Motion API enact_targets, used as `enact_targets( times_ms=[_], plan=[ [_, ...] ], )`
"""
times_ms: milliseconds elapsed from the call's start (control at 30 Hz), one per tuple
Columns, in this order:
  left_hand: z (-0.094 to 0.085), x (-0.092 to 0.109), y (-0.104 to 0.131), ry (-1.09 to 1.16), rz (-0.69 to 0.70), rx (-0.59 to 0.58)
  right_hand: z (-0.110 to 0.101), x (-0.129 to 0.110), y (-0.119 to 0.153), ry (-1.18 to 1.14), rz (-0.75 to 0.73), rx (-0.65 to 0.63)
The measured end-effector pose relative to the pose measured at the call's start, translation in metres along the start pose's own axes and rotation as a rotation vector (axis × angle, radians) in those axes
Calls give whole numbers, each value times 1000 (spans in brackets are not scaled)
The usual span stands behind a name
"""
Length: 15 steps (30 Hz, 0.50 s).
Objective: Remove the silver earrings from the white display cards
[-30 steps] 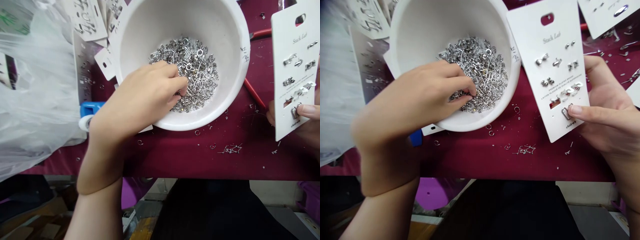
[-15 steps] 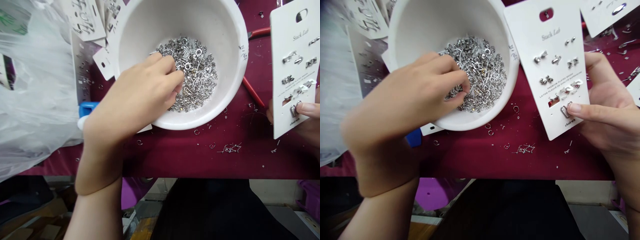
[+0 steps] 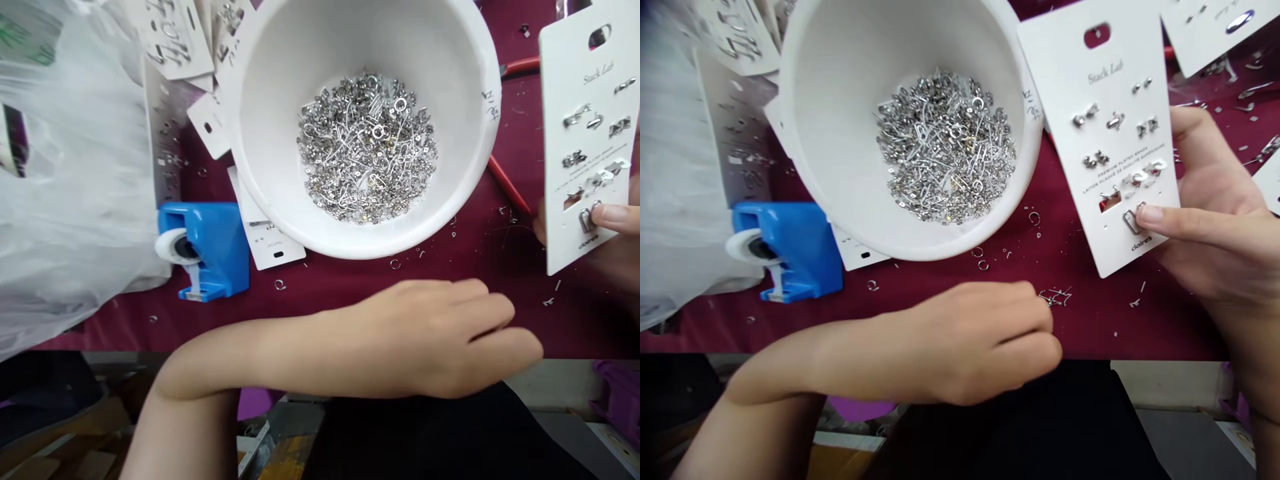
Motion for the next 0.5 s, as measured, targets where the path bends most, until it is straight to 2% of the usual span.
enact_targets(
  times_ms=[67, 133, 233, 267, 300, 333, 400, 433, 500],
  plan=[
    [13, 3, -5, -103, 8, 128, -2, -1, 0, 12, -9, -3],
    [14, 5, -2, -209, -8, 206, -2, -2, 0, 23, -9, -7],
    [-5, 2, 11, -214, -64, 83, -3, -1, 0, 30, -3, -1],
    [-16, -4, 18, -211, -144, 43, -2, -1, 1, 28, -7, 8],
    [-34, -13, 28, -258, -310, 139, -2, -1, 1, 23, -12, 13],
    [-48, -22, 38, -277, -395, 181, -2, -1, 1, 12, -21, 19],
    [-67, -45, 54, -416, -598, 163, -1, -1, 0, -17, -30, 20],
    [-69, -58, 58, -463, -635, 72, -1, -1, 0, -32, -32, 11],
    [-68, -81, 63, -421, -597, -35, -3, 2, 0, -95, -20, 19]
  ],
)
Point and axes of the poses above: each hand's wrist, its own y-axis away from the middle knuckle, its own z-axis out of the palm, x = y × z, the point moved 5 cm from there along -y, towards the middle knuckle, and after that the axes turned 12 degrees about -x, right-handed, at the moved point
